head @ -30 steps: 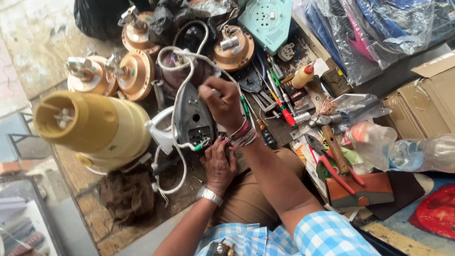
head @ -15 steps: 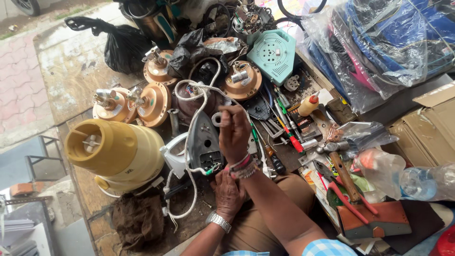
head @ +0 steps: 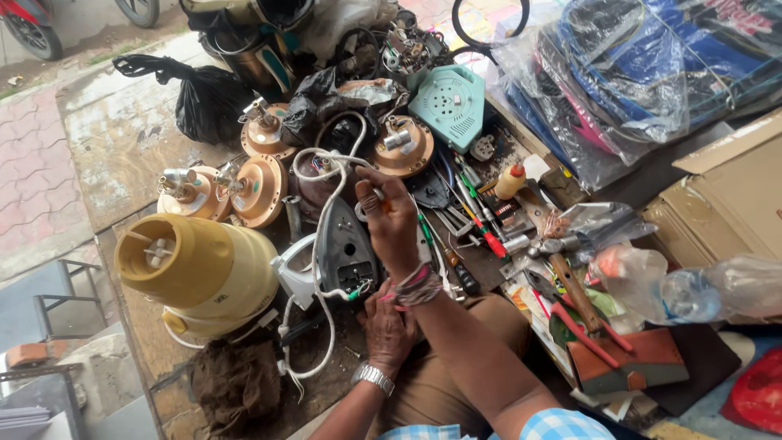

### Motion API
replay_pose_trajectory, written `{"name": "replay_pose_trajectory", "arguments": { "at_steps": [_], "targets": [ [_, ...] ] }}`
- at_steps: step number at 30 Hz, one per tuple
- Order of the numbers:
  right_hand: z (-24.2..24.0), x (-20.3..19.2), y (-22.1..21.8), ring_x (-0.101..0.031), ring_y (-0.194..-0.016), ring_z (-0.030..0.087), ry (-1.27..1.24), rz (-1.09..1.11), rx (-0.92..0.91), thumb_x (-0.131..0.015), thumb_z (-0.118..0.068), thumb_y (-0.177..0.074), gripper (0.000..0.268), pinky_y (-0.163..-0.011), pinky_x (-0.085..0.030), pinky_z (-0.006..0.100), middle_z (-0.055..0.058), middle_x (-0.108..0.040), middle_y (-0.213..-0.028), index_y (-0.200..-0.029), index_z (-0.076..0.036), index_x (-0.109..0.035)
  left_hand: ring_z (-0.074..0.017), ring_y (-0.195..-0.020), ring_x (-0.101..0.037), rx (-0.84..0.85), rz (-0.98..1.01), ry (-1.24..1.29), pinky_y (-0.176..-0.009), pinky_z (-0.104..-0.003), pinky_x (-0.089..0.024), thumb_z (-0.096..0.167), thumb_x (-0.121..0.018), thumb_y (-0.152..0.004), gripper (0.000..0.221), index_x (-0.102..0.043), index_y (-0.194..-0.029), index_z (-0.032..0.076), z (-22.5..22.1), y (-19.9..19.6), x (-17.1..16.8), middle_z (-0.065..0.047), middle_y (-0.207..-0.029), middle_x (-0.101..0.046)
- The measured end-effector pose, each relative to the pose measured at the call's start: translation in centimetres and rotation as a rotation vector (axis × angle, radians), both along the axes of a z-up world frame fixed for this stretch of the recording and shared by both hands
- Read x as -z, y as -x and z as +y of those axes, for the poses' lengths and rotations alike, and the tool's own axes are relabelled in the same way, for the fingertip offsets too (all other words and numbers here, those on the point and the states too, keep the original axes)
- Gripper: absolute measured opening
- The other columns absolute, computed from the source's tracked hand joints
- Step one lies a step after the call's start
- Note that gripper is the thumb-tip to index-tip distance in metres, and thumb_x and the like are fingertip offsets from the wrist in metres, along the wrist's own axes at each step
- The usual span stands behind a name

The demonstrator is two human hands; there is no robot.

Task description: The person repairs a disassembled electric iron by manipulating internal wires and components with a screwdriver. They adjust connections within the iron's base and handle the power cord while seated at a cluttered workbench.

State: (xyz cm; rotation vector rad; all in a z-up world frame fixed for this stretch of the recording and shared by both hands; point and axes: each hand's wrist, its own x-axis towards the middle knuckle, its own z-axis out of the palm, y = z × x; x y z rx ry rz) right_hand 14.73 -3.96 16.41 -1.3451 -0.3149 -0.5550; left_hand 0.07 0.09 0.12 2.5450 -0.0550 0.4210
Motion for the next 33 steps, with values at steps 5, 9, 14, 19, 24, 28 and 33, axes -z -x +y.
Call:
{"name": "replay_pose_trajectory", "arguments": {
  "at_steps": [5, 9, 14, 19, 24, 28, 33],
  "targets": [
    [-1.7, 2.5, -4.6, -0.05, -0.053, 0.003, 0.206, 0.166, -0.566, -0.07, -0.028, -0.102, 0.024, -0.045, -0.037, 0.022, -0.005, -0.061, -0.069, -0.09, -0.006, -0.072, -0.0292, -0.122, -0.052, -0.01, -0.033, -0.024, -0.094, -0.055, -0.039, 0.021, -0.071, -0.083, 0.055, -0.05, -0.132, 0.009, 0.1, 0.1, -0.5, -0.006, -0.144, -0.055],
    [-5.1, -0.3, -7.3, -0.048, -0.051, 0.01, 0.31, 0.291, -1.158, -0.07, -0.032, -0.104, 0.033, -0.045, -0.038, 0.027, 0.002, -0.062, -0.069, -0.093, -0.002, -0.074, -0.0297, -0.124, -0.052, -0.014, -0.055, -0.026, -0.096, -0.055, -0.038, 0.023, -0.07, -0.084, 0.054, -0.05, -0.131, 0.008, -0.1, -0.2, -0.5, -0.006, -0.144, -0.055],
    [-7.0, -7.2, -3.9, -0.066, -0.069, 0.025, 1.507, 0.064, -0.185, -0.062, -0.051, -0.098, 0.047, -0.062, -0.056, 0.042, 0.011, -0.069, -0.08, -0.101, -0.004, -0.07, -0.0293, -0.124, -0.052, -0.023, -0.041, -0.013, -0.098, -0.055, -0.038, 0.023, -0.07, -0.084, 0.053, -0.05, -0.132, 0.009, -0.1, 0.0, -0.3, -0.006, -0.143, -0.055],
    [-7.3, -8.4, -4.5, -0.071, -0.081, 0.029, 1.692, -0.056, -0.434, -0.062, -0.034, -0.093, 0.022, -0.077, -0.055, 0.048, 0.011, -0.069, -0.086, -0.104, -0.016, -0.069, -0.0297, -0.124, -0.052, -0.018, -0.04, -0.028, -0.098, -0.054, -0.038, 0.022, -0.069, -0.084, 0.054, -0.049, -0.132, 0.009, -0.2, 0.0, -0.7, -0.006, -0.143, -0.056],
    [-6.3, -8.4, -4.5, -0.066, -0.092, 0.037, 1.591, -0.223, -0.412, -0.071, -0.031, -0.078, 0.046, -0.073, -0.056, 0.046, 0.021, -0.063, -0.099, -0.112, 0.0, -0.065, -0.0298, -0.124, -0.052, -0.017, -0.048, -0.037, -0.098, -0.054, -0.036, 0.022, -0.069, -0.083, 0.055, -0.049, -0.133, 0.008, -0.2, 0.0, -0.7, -0.007, -0.142, -0.056],
    [-4.4, -9.8, -3.0, -0.069, -0.104, 0.031, 1.875, 0.231, -0.26, -0.054, -0.042, -0.103, 0.041, -0.086, -0.058, 0.046, 0.014, -0.067, -0.109, -0.113, -0.003, -0.065, -0.0293, -0.126, -0.052, -0.019, -0.04, -0.033, -0.1, -0.053, -0.036, 0.022, -0.07, -0.084, 0.053, -0.049, -0.131, 0.008, -0.3, -0.1, -0.5, -0.007, -0.142, -0.056],
    [-6.1, -9.0, -3.4, -0.067, -0.095, 0.033, 1.651, -0.394, -0.454, -0.067, -0.023, -0.077, 0.027, -0.075, -0.055, 0.047, 0.014, -0.067, -0.102, -0.102, -0.026, -0.078, -0.029, -0.125, -0.052, -0.01, -0.064, -0.032, -0.098, -0.053, -0.036, 0.021, -0.07, -0.084, 0.054, -0.048, -0.132, 0.007, -0.2, 0.0, -0.6, -0.008, -0.142, -0.056]
  ]
}}
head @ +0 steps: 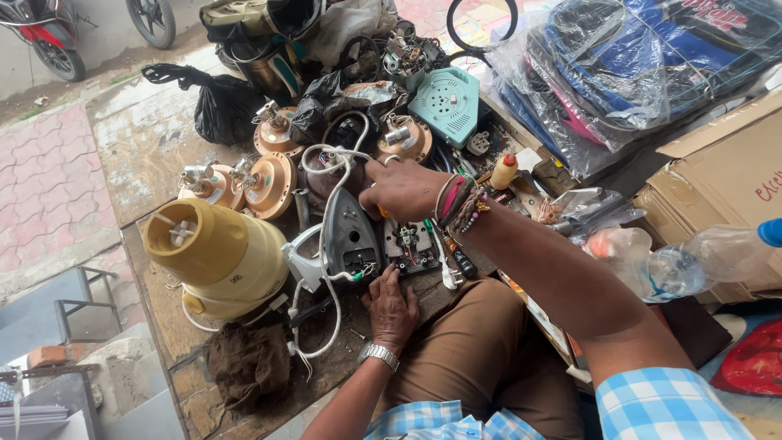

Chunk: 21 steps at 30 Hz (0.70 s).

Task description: The person repairs a disassembled electric iron by manipulating internal wires and components with a screwdriver. They adjust connections within the iron's base and handle the power cord while seated at a cluttered workbench.

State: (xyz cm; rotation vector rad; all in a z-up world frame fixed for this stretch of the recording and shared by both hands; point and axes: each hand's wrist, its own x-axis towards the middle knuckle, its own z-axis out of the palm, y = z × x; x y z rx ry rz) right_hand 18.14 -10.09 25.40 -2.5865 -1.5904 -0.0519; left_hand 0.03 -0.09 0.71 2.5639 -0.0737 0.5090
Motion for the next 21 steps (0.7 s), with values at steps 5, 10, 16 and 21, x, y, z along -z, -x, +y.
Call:
{"name": "replay_pose_trajectory", "arguments": {
  "at_steps": [5, 10, 16, 21],
  "targets": [
    [1.2, -2.1, 0.7, -0.068, -0.107, 0.031, 0.285, 0.285, 0.562, -0.053, -0.043, -0.107, 0.039, -0.093, -0.054, 0.046, 0.014, -0.069, -0.11, -0.118, -0.008, -0.066, -0.0288, -0.124, -0.052, 0.002, -0.011, 0.01, -0.098, -0.052, -0.037, 0.02, -0.07, -0.084, 0.055, -0.047, -0.133, 0.007, 0.0, 0.0, 0.1, -0.009, -0.142, -0.056],
    [0.0, -2.3, -0.4, -0.067, -0.096, 0.034, 0.136, 0.172, 0.216, -0.057, -0.028, -0.091, 0.027, -0.08, -0.054, 0.049, 0.021, -0.064, -0.108, -0.109, -0.014, -0.073, -0.0291, -0.124, -0.052, 0.002, -0.023, -0.014, -0.098, -0.052, -0.037, 0.02, -0.07, -0.084, 0.056, -0.046, -0.134, 0.007, 0.0, -0.2, 0.4, -0.009, -0.141, -0.055],
    [0.9, -4.5, 0.9, -0.068, -0.113, 0.032, 0.348, 0.34, 0.664, -0.048, -0.052, -0.107, 0.051, -0.097, -0.052, 0.045, 0.018, -0.068, -0.118, -0.114, -0.005, -0.066, -0.029, -0.124, -0.052, 0.003, -0.014, -0.001, -0.098, -0.053, -0.037, 0.021, -0.07, -0.084, 0.056, -0.046, -0.134, 0.007, 0.0, -0.1, 0.6, -0.009, -0.141, -0.055],
    [-0.5, 0.4, -1.6, -0.063, -0.099, 0.034, 0.223, 0.157, 0.096, -0.064, -0.033, -0.092, 0.027, -0.084, -0.05, 0.051, 0.015, -0.059, -0.11, -0.098, -0.009, -0.074, -0.0298, -0.124, -0.052, 0.0, -0.027, -0.01, -0.098, -0.053, -0.037, 0.02, -0.07, -0.084, 0.057, -0.046, -0.134, 0.007, -0.1, -0.2, 0.5, -0.009, -0.142, -0.055]
  ]
}}
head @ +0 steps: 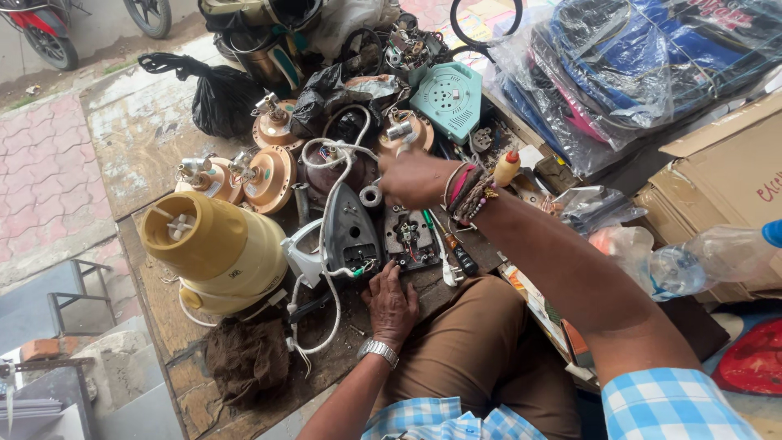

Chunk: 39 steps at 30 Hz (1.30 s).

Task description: The person repairs a disassembled electric iron by manipulating internal wires and components with a screwdriver. They adjust connections within the iron's base and handle the power cord while seated at a cluttered workbench.

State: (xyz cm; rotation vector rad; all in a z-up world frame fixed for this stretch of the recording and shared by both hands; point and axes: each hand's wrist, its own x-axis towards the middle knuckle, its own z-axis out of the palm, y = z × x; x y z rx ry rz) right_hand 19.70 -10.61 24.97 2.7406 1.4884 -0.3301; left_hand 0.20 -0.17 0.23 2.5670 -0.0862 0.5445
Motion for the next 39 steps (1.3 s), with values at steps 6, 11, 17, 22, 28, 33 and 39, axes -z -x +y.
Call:
{"name": "replay_pose_trajectory", "arguments": {
  "at_steps": [6, 11, 17, 22, 28, 33, 39],
  "targets": [
    [-0.1, 7.0, 1.1, -0.064, -0.096, 0.03, -0.129, -0.156, 0.463, -0.064, -0.049, -0.098, 0.046, -0.077, -0.056, 0.046, 0.014, -0.061, -0.1, -0.102, -0.004, -0.066, -0.0298, -0.124, -0.053, -0.007, 0.013, 0.009, -0.096, -0.053, -0.038, 0.022, -0.07, -0.085, 0.056, -0.047, -0.133, 0.008, 0.0, 0.2, 0.1, -0.008, -0.142, -0.055],
    [-4.8, 11.6, 6.2, -0.064, -0.096, 0.027, -0.402, -0.354, 0.523, -0.07, -0.041, -0.097, 0.026, -0.082, -0.052, 0.044, 0.005, -0.063, -0.095, -0.093, -0.015, -0.07, -0.0296, -0.123, -0.053, -0.002, 0.006, 0.002, -0.095, -0.055, -0.039, 0.022, -0.069, -0.085, 0.056, -0.046, -0.134, 0.007, 0.1, 0.0, 0.0, -0.008, -0.142, -0.055],
    [-9.9, 16.3, 15.9, -0.061, -0.106, 0.03, -0.466, -0.343, 0.798, -0.077, -0.037, -0.08, 0.037, -0.09, -0.046, 0.053, 0.01, -0.062, -0.12, -0.11, -0.014, -0.074, -0.0303, -0.124, -0.052, 0.007, 0.003, 0.025, -0.095, -0.055, -0.039, 0.022, -0.07, -0.085, 0.055, -0.047, -0.134, 0.008, 0.1, 0.1, -0.1, -0.008, -0.143, -0.055],
    [-12.8, 21.6, 18.1, -0.057, -0.123, 0.031, -0.733, -0.235, 0.919, -0.069, -0.022, -0.097, 0.023, -0.101, -0.052, 0.048, 0.009, -0.059, -0.134, -0.119, -0.016, -0.069, -0.0296, -0.124, -0.053, 0.002, -0.023, 0.029, -0.095, -0.054, -0.039, 0.021, -0.071, -0.085, 0.053, -0.05, -0.132, 0.008, 0.1, 0.4, -0.2, -0.007, -0.142, -0.057],
    [-16.5, 21.0, 14.1, -0.057, -0.115, 0.035, -0.285, -0.303, 1.041, -0.077, -0.016, -0.083, 0.035, -0.1, -0.041, 0.063, 0.009, -0.061, -0.116, -0.117, -0.023, -0.07, -0.0298, -0.124, -0.054, 0.018, -0.115, 0.079, -0.099, -0.052, -0.037, 0.019, -0.073, -0.085, 0.052, -0.051, -0.131, 0.008, 0.3, 0.6, -0.8, -0.008, -0.141, -0.058],
    [-16.8, 19.0, 12.9, -0.063, -0.106, 0.036, -0.227, -0.284, 0.923, -0.079, -0.019, -0.082, 0.035, -0.097, -0.043, 0.061, 0.011, -0.061, -0.111, -0.114, -0.017, -0.066, -0.03, -0.122, -0.055, 0.091, -0.211, 0.093, -0.104, -0.047, -0.037, 0.017, -0.073, -0.088, 0.05, -0.051, -0.132, 0.009, 0.8, 1.1, -1.5, -0.01, -0.139, -0.061],
    [-18.2, 12.4, 13.1, -0.068, -0.099, 0.032, -0.741, -0.1, 0.752, -0.08, -0.012, -0.084, 0.03, -0.088, -0.055, 0.043, 0.014, -0.065, -0.11, -0.112, -0.009, -0.069, -0.0269, -0.114, -0.066, 0.223, -0.402, 0.185, -0.109, -0.044, -0.047, 0.006, -0.065, -0.099, 0.043, -0.05, -0.139, 0.006, 2.8, -5.3, -4.8, -0.013, -0.121, -0.067]
  ]
}}
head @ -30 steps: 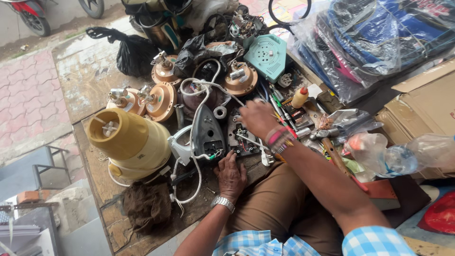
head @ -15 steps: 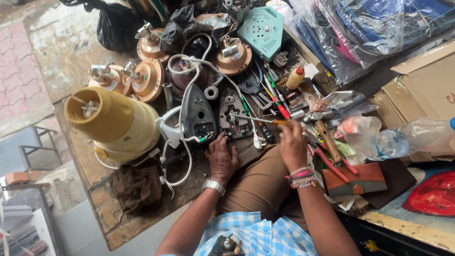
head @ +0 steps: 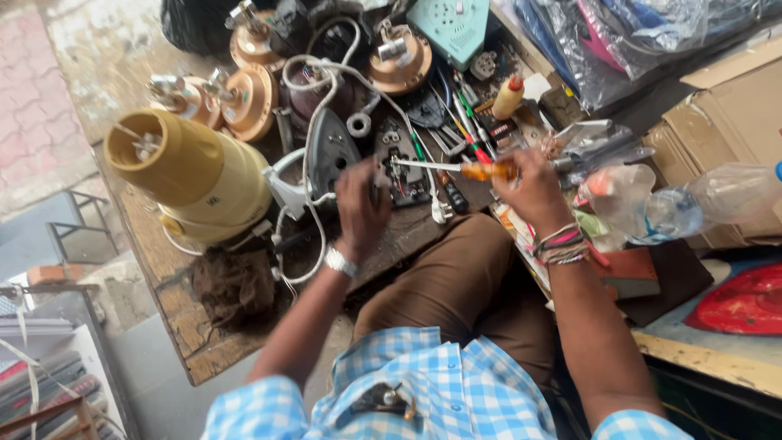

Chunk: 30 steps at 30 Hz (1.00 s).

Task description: The person repairs a disassembled electric iron by manipulating internal wires and components with a screwdriver. They adjust connections within the iron's base and handle the power cord while seated at a cluttered workbench.

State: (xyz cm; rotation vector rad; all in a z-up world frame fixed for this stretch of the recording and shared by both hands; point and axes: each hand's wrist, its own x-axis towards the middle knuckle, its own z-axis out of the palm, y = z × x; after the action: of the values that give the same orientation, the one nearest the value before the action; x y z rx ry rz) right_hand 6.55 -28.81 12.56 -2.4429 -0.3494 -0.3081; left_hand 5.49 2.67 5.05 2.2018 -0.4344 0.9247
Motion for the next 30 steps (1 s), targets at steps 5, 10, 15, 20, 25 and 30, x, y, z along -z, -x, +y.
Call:
{"name": "replay_pose_trajectory", "arguments": {
  "at_steps": [5, 10, 15, 20, 25, 30],
  "targets": [
    [5.1, -7.6, -3.2, -0.071, -0.095, 0.024, -0.193, -0.172, -0.128, -0.079, -0.01, -0.096, 0.026, -0.085, -0.058, 0.036, 0.015, -0.071, -0.108, -0.119, -0.003, -0.069, -0.0312, -0.106, -0.069, 0.592, 0.359, -0.06, -0.09, -0.042, -0.054, 0.014, -0.073, -0.089, 0.052, -0.056, -0.135, -0.004, 2.0, -9.3, -5.6, -0.018, -0.121, -0.071],
    [11.6, -11.0, -6.1, -0.072, -0.1, 0.022, -0.069, -0.318, -0.344, -0.075, -0.003, -0.097, 0.028, -0.09, -0.061, 0.029, 0.014, -0.072, -0.115, -0.124, -0.003, -0.069, -0.0283, -0.077, -0.072, 0.603, 0.461, -0.221, -0.071, -0.04, -0.056, 0.015, -0.072, -0.092, 0.027, -0.071, -0.116, 0.003, 1.7, -10.1, -7.1, -0.014, -0.089, -0.073],
    [14.5, -10.9, -7.7, -0.072, -0.106, 0.025, 0.068, -0.452, -0.435, -0.075, -0.001, -0.094, 0.032, -0.098, -0.058, 0.033, 0.015, -0.071, -0.117, -0.125, 0.0, -0.066, -0.0278, -0.064, -0.071, 0.487, 0.551, -0.17, -0.064, -0.04, -0.056, 0.017, -0.068, -0.096, 0.013, -0.07, -0.098, 0.004, 2.5, -9.9, -5.5, -0.013, -0.072, -0.07],
    [15.2, -10.5, -7.3, -0.068, -0.107, 0.032, 0.11, -0.432, -0.446, -0.07, 0.009, -0.088, 0.037, -0.1, -0.054, 0.039, 0.018, -0.069, -0.115, -0.124, 0.001, -0.066, -0.0326, -0.065, -0.069, 0.489, 0.513, -0.152, -0.063, -0.042, -0.054, 0.018, -0.071, -0.093, 0.015, -0.071, -0.094, 0.003, 3.3, -9.9, -4.1, -0.017, -0.073, -0.069],
    [15.6, -10.4, -7.6, -0.068, -0.105, 0.033, 0.188, -0.443, -0.453, -0.069, 0.012, -0.077, 0.046, -0.098, -0.054, 0.04, 0.017, -0.068, -0.112, -0.122, 0.002, -0.065, -0.0332, -0.065, -0.069, 0.478, 0.536, -0.164, -0.062, -0.042, -0.054, 0.018, -0.072, -0.093, 0.016, -0.071, -0.096, 0.003, 3.1, -10.0, -3.4, -0.018, -0.073, -0.068],
    [16.1, -12.0, -7.4, -0.068, -0.102, 0.028, 0.265, -0.423, -0.455, -0.071, 0.003, -0.083, 0.044, -0.095, -0.056, 0.037, 0.015, -0.069, -0.111, -0.127, 0.001, -0.064, -0.0323, -0.065, -0.069, 0.468, 0.55, -0.15, -0.062, -0.041, -0.054, 0.016, -0.072, -0.091, 0.014, -0.072, -0.097, 0.003, 3.2, -10.0, -3.3, -0.017, -0.073, -0.069]
  ]
}}
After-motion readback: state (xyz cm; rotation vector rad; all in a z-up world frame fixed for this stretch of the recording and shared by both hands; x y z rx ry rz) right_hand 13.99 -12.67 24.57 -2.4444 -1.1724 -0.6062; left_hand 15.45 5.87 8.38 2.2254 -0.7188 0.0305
